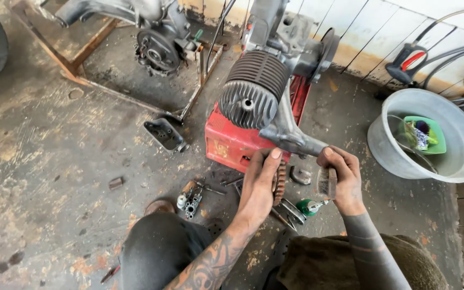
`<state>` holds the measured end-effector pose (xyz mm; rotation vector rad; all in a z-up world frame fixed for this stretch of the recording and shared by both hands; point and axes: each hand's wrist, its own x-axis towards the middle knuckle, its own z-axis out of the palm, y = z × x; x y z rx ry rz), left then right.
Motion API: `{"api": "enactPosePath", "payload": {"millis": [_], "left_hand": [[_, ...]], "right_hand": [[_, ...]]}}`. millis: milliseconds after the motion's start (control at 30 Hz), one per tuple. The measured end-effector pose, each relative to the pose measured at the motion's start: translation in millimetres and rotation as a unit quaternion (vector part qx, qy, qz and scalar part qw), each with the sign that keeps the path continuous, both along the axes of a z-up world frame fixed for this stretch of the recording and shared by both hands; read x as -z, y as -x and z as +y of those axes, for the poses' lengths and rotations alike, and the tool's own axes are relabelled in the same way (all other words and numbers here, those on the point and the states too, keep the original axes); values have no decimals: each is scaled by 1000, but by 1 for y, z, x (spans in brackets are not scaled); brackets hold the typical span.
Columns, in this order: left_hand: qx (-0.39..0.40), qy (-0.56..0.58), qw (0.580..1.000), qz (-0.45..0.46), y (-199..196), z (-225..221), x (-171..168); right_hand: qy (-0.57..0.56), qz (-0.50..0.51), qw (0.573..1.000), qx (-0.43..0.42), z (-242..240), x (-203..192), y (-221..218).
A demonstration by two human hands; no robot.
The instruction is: Cleaning a motorcycle engine gear using a wire brush and a cloth.
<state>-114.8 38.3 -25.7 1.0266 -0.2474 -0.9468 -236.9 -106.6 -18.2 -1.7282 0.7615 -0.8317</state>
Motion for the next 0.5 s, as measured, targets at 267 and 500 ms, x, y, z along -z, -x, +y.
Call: {"api": "enactPosePath", "payload": {"millis": [267, 500], "left_hand": [[-45, -27, 994, -97, -5, -16, 23], [-38, -30, 984, -170, 1, -17, 32]], "right_hand": [[47, -89, 993, -55, -17, 36, 4], [175, -109, 971, -122, 32, -21, 4]]}}
